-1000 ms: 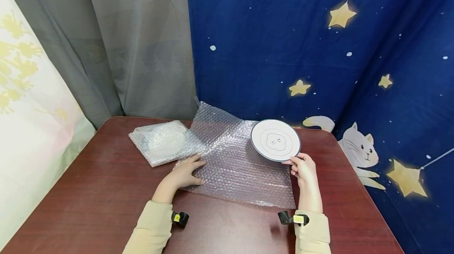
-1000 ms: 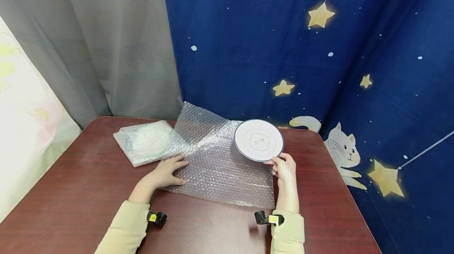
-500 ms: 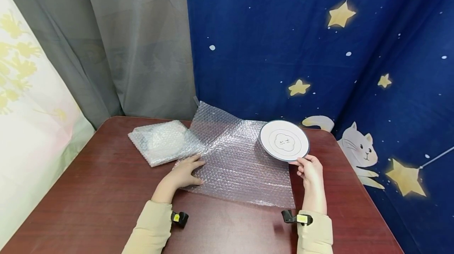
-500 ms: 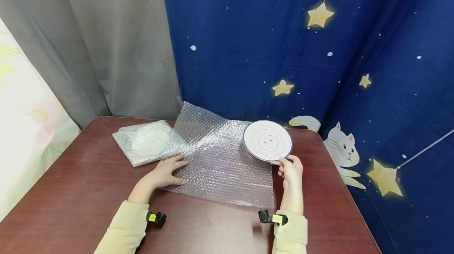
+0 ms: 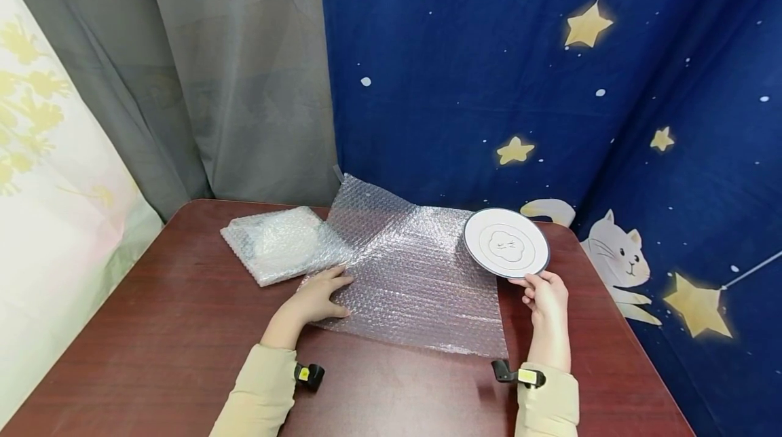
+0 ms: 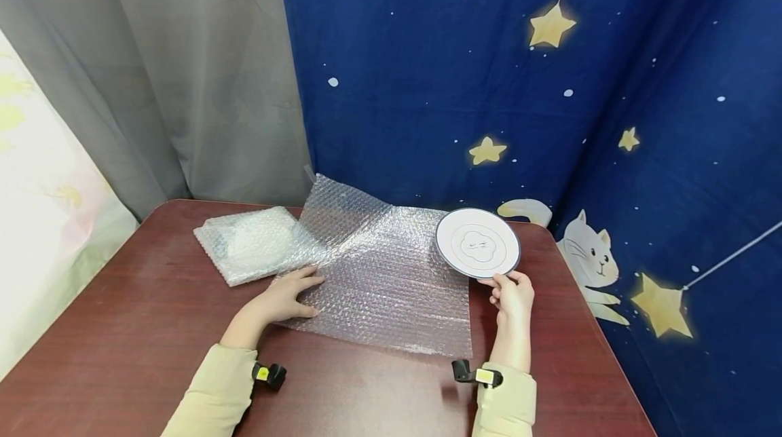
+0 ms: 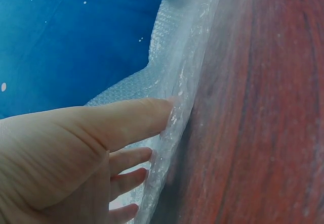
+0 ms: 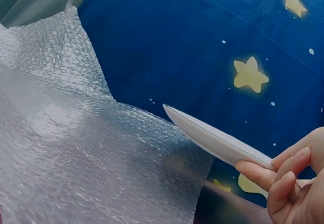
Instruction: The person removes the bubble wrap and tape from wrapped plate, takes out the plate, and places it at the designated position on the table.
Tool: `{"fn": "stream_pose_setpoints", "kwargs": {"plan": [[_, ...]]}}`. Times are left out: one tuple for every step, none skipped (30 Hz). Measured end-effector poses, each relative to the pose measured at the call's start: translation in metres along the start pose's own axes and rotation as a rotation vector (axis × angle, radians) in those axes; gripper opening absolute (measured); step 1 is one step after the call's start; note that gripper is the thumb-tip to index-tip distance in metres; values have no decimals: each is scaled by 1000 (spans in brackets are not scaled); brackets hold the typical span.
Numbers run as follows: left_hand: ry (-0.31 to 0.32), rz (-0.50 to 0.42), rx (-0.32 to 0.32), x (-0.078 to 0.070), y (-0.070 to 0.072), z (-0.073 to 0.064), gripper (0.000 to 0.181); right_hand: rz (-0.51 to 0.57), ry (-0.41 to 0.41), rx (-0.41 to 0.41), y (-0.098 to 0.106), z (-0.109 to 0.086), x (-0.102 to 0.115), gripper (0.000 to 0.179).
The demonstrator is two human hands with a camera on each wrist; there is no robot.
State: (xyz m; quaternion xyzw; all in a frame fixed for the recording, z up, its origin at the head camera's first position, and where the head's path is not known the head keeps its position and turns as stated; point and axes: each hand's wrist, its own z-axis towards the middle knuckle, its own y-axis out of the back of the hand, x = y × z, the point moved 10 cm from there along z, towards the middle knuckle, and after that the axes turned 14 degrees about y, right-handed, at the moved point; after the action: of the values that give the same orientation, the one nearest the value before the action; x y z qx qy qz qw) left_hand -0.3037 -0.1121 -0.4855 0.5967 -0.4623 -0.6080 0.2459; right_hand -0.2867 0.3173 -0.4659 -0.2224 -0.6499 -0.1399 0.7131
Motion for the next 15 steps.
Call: {"fn": "stream_pose_setpoints", "kwargs": {"plan": [[1, -1, 0, 0, 0, 0, 67, -7, -2, -6, 2, 0, 0, 12], [2, -1, 1, 0, 0, 0, 67, -9, -6, -14, 3, 0, -1, 11], [1, 0, 1, 0, 0, 0, 67, -11, -8, -22, 5, 0, -1, 11], [-1, 0, 1, 0, -1, 0, 67, -14, -7, -27, 7, 1, -1, 11], [-1, 0, 0, 0, -1, 0, 67, -15, -6, -32, 8, 1, -1, 10], [-2, -1, 1, 0, -1, 0, 67, -15, -7, -38, 10, 1, -1, 9], [-2, -2, 1, -1, -1, 0, 67, -12, -8, -44, 11, 1, -1, 10], [-3, -3, 1, -1, -1, 0, 67, -11, -6, -49, 12, 1, -1, 10], [-3, -4, 0, -1, -1, 0, 67, -11, -5, -53, 14, 1, -1, 10], [-3, -5, -1, 0, -1, 0, 67, -11, -3, -57, 15, 2, -1, 10], [-3, -5, -2, 0, -1, 0, 66, -12, -3, -64, 17, 2, -1, 10], [-1, -7, -2, 0, -1, 0, 66, -13, 0, -68, 18, 2, -1, 10], [2, -8, -1, 0, -1, 0, 67, -10, 2, -76, 20, 2, -1, 10], [-1, -6, -3, 0, -1, 0, 67, -8, 2, -82, 21, 3, -2, 11], [-2, -4, -4, 0, -1, 0, 67, -6, 1, -88, 22, 3, -3, 11]]}}
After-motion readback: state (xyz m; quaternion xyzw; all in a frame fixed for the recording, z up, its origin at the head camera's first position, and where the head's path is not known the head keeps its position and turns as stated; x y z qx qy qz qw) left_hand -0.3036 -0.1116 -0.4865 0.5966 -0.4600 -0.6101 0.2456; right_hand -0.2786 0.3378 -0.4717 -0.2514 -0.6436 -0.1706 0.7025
